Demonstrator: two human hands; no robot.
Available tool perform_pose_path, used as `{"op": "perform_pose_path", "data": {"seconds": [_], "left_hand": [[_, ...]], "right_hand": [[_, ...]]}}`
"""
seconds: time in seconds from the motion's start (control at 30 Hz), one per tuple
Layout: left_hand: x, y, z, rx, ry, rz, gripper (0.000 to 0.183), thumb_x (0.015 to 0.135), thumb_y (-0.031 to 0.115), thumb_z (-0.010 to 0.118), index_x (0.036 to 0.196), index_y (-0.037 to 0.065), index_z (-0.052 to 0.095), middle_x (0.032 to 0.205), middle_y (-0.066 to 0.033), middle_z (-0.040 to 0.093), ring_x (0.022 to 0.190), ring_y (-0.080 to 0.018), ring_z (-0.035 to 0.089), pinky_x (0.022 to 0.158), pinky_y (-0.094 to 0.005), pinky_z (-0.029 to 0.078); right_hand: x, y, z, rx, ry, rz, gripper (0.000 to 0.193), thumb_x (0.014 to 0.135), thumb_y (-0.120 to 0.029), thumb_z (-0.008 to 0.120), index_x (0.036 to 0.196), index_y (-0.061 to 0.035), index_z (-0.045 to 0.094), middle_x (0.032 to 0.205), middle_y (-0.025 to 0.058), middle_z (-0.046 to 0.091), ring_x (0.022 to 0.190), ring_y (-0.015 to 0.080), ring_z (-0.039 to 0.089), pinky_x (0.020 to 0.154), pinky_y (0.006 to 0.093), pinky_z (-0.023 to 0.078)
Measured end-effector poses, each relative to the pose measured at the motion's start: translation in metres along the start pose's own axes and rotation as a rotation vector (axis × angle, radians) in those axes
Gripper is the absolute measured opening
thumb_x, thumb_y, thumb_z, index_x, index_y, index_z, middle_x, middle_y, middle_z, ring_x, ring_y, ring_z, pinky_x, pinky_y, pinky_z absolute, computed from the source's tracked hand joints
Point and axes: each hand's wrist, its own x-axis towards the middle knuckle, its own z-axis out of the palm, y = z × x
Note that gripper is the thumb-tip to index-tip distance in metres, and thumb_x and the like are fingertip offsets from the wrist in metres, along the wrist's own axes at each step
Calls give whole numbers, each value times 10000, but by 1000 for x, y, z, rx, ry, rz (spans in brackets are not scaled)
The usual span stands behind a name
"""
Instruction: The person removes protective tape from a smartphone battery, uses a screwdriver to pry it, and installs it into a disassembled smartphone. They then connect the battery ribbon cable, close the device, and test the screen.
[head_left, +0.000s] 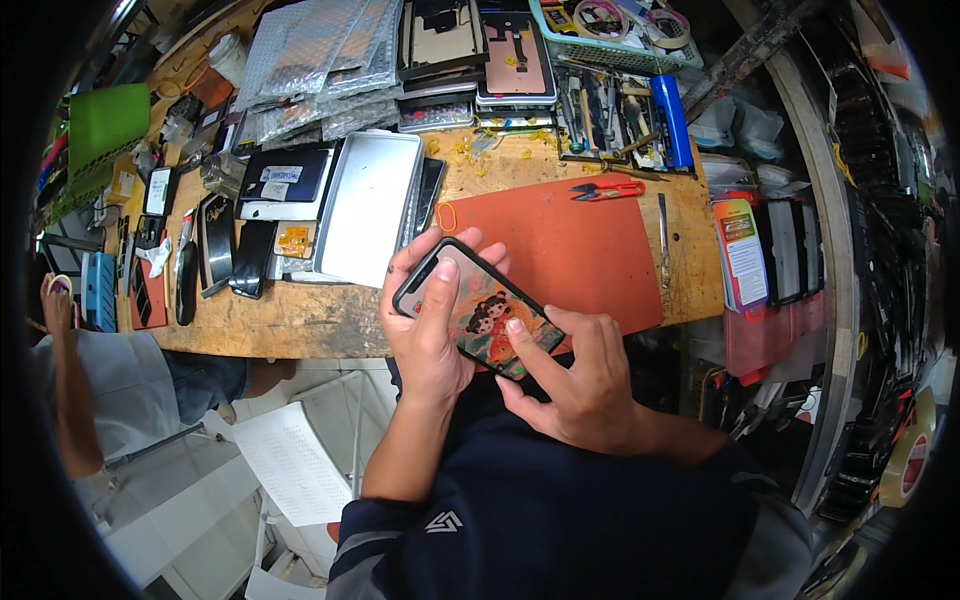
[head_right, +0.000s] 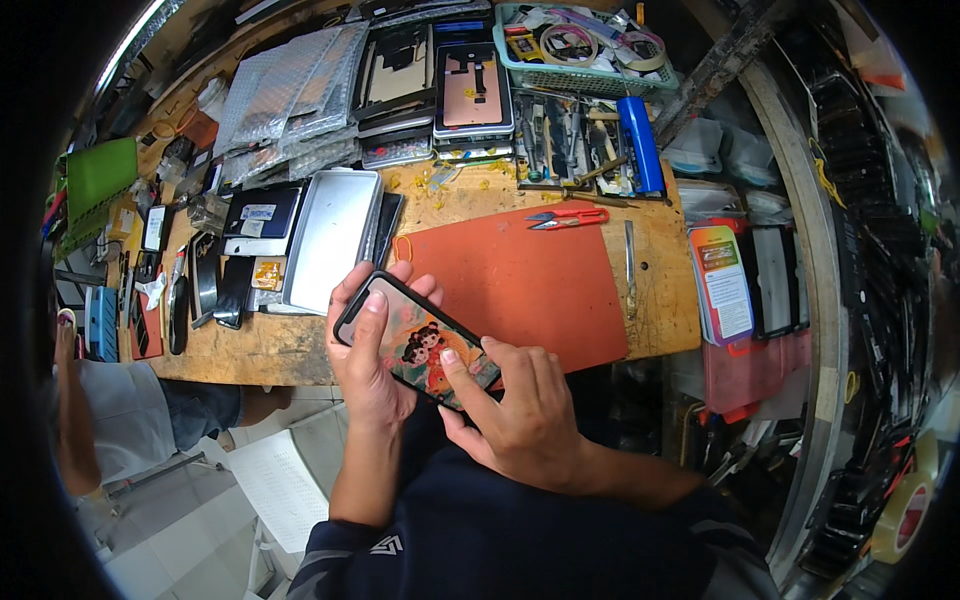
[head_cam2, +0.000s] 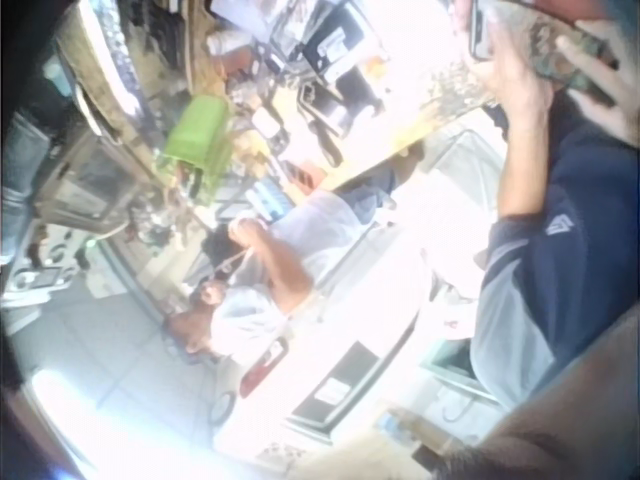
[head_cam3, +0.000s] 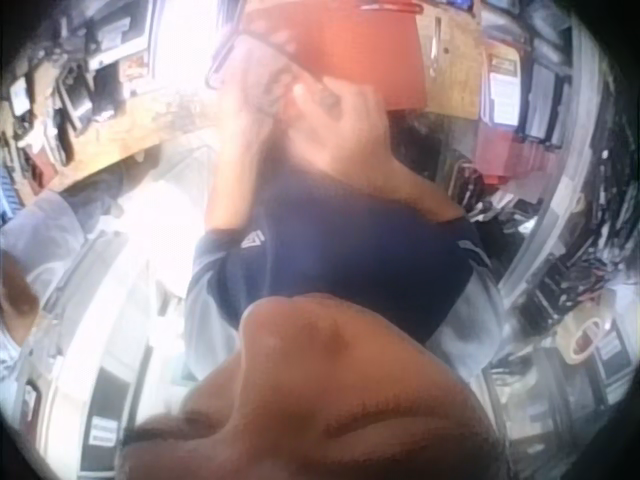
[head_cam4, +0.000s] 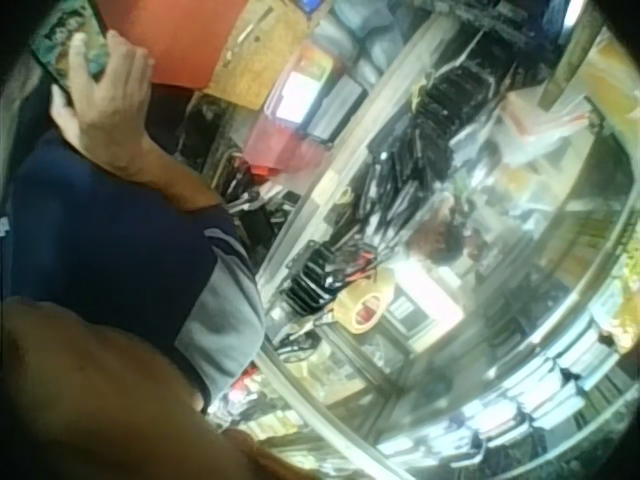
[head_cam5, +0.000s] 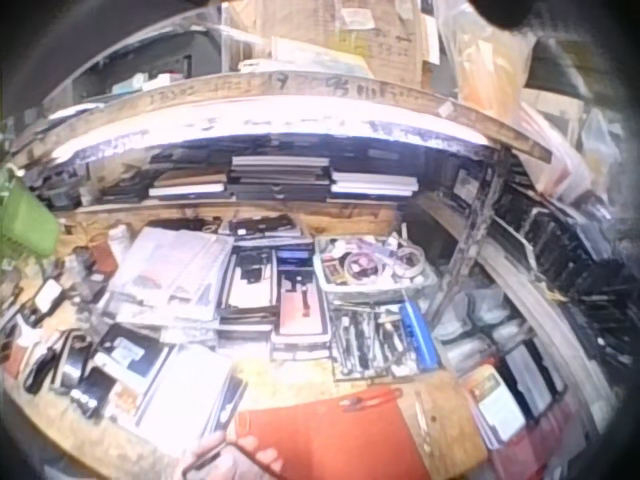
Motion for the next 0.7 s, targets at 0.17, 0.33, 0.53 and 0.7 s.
{"op": "perform_pose_path", "data": {"seconds": [0.17, 0.33, 0.53, 0.7], "left_hand": [[0, -2, -5, -310, -32, 3, 516, 1129, 348, 531, 1456, -45, 465, 1359, -294, 632, 1209, -419, 698, 1081, -575, 563], [-5, -2, -1, -141, -49, 55, 514, 1113, 285, 566, 1510, -15, 441, 1353, -264, 644, 1184, -386, 711, 1082, -582, 560], [-7, -5, -1, -160, -42, 17, 543, 1094, 221, 612, 1518, -58, 417, 1355, -288, 635, 1214, -412, 700, 1094, -585, 555], [-4, -14, -7, -239, -47, 60, 535, 1104, 230, 598, 1533, -27, 409, 1365, -265, 637, 1204, -399, 706, 1087, -585, 561]], "right_hand": [[1, 0, 1, -46, -17, -3, 641, 759, -312, 899, 1322, -70, 710, 1233, 240, 598, 980, 349, 612, 827, 465, 493], [0, 0, 0, -49, -16, -15, 657, 747, -297, 905, 1332, -72, 705, 1243, 252, 596, 1000, 360, 606, 833, 469, 493], [-6, 2, 1, -47, -8, -8, 675, 745, -280, 907, 1354, -79, 699, 1276, 253, 582, 1046, 372, 594, 865, 479, 489], [-6, 1, -2, -94, -7, 19, 691, 765, -291, 892, 1397, -112, 680, 1312, 238, 599, 1135, 378, 592, 954, 487, 476]]}}
